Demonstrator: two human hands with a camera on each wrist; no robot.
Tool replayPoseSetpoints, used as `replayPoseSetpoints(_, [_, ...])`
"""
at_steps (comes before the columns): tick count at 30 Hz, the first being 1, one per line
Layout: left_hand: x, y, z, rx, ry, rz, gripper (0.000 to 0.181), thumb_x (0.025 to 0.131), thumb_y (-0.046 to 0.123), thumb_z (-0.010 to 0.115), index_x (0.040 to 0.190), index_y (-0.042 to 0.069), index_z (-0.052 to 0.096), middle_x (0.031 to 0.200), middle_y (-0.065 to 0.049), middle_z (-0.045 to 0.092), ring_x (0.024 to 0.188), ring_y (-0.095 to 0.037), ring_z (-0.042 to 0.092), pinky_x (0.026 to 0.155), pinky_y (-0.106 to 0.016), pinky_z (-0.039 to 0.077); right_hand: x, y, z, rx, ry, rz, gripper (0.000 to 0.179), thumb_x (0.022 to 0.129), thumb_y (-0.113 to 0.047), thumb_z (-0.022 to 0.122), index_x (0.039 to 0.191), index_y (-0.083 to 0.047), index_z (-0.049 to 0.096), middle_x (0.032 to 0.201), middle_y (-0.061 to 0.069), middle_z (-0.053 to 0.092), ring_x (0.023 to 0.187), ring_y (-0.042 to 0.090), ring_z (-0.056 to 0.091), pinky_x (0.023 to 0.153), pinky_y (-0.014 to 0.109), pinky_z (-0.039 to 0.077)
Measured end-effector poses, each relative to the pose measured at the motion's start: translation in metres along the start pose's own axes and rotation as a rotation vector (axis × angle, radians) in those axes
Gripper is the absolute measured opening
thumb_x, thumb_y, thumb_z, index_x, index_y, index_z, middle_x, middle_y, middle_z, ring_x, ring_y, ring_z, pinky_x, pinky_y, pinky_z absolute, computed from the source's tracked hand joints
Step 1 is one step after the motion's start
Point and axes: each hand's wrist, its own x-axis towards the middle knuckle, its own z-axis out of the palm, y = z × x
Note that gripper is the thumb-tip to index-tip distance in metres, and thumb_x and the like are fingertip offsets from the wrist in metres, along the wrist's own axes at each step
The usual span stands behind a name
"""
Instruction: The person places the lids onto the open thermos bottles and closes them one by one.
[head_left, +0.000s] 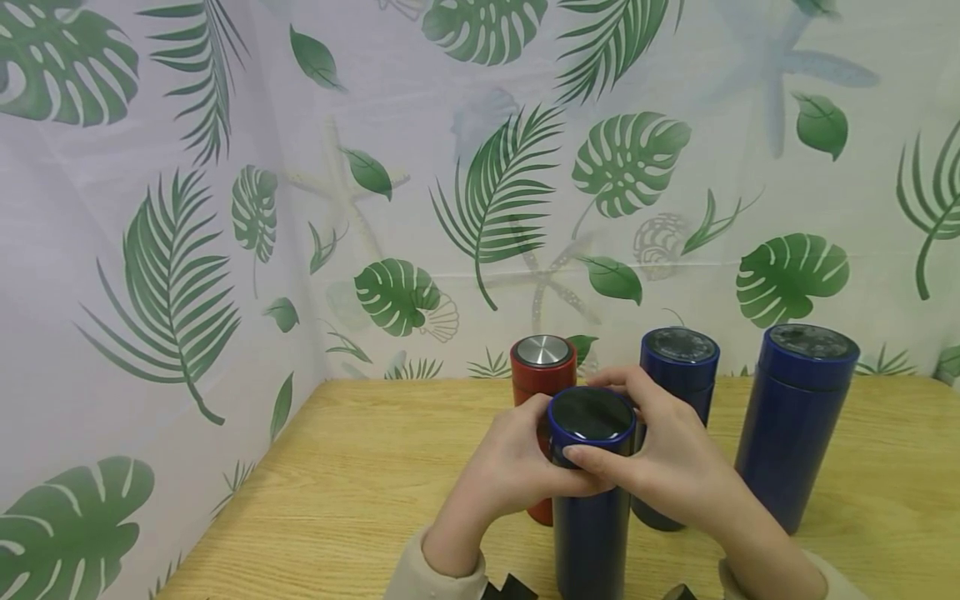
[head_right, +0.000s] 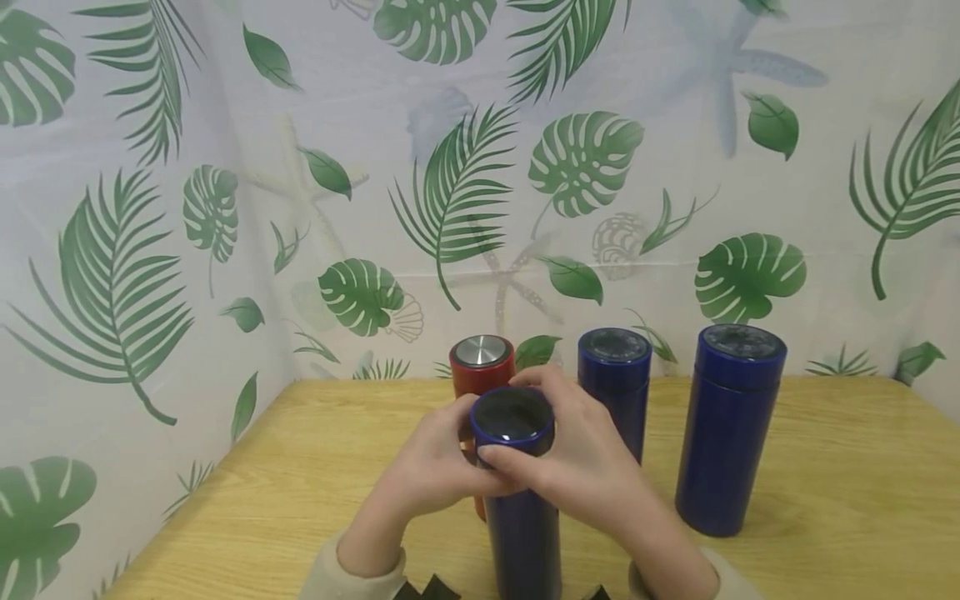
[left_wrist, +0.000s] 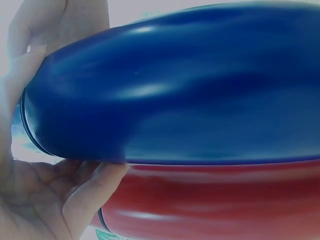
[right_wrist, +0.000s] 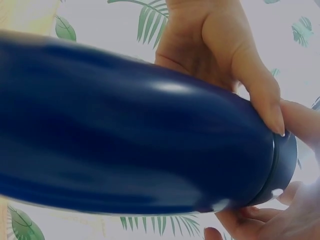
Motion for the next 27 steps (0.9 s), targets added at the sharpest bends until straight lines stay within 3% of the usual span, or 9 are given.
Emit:
replayPoseSetpoints(8, [0.000,0.001,-0.001,0.026,0.009,-0.006,0.049,0.063,0.018,0.079,0.105,0.009,0.055,0.084,0.007,0.060,0.070,-0.005,0.056,0.063,-0.022,0.046,0.001,-0.001,0.001,-0.014,0.000,0.008,0.052,0.070,-0.025,0.075,0.112,-0.012,0.047,0.103,0.003,0.055,0.085,0.015,0.059,0.067,0.033,0.047])
replayPoseSetpoints(16, [0.000,-0.002,-0.006,0.038,0.010,0.011,0.044,0.063,0.020,0.078,0.099,0.009,0.055,0.079,0.005,0.059,0.065,-0.007,0.053,0.059,-0.023,0.046,0.001,0.001,0.001,-0.076,-0.027,-0.037,0.057,0.073,-0.029,0.073,0.118,-0.009,0.045,0.110,0.005,0.054,0.097,0.022,0.055,0.076,0.045,0.044])
replayPoseSetpoints(20, [-0.001,-0.006,-0.015,0.014,0.001,0.008,0.050,0.063,0.021,0.079,0.106,0.011,0.056,0.084,0.005,0.060,0.070,-0.008,0.056,0.062,-0.025,0.047,0.001,0.001,0.000,-0.113,-0.030,-0.034,0.057,0.074,-0.031,0.071,0.120,-0.009,0.045,0.115,0.007,0.053,0.104,0.026,0.051,0.078,0.050,0.041])
replayPoseSetpoints(27, [-0.005,-0.018,-0.044,-0.002,0.042,-0.062,0.057,0.065,0.021,0.078,0.115,0.009,0.054,0.100,0.000,0.060,0.091,-0.017,0.057,0.072,-0.031,0.047,0.002,-0.001,-0.002,-0.141,-0.025,-0.011,0.053,0.077,-0.029,0.069,0.120,-0.010,0.046,0.117,0.011,0.052,0.106,0.028,0.049,0.080,0.054,0.038])
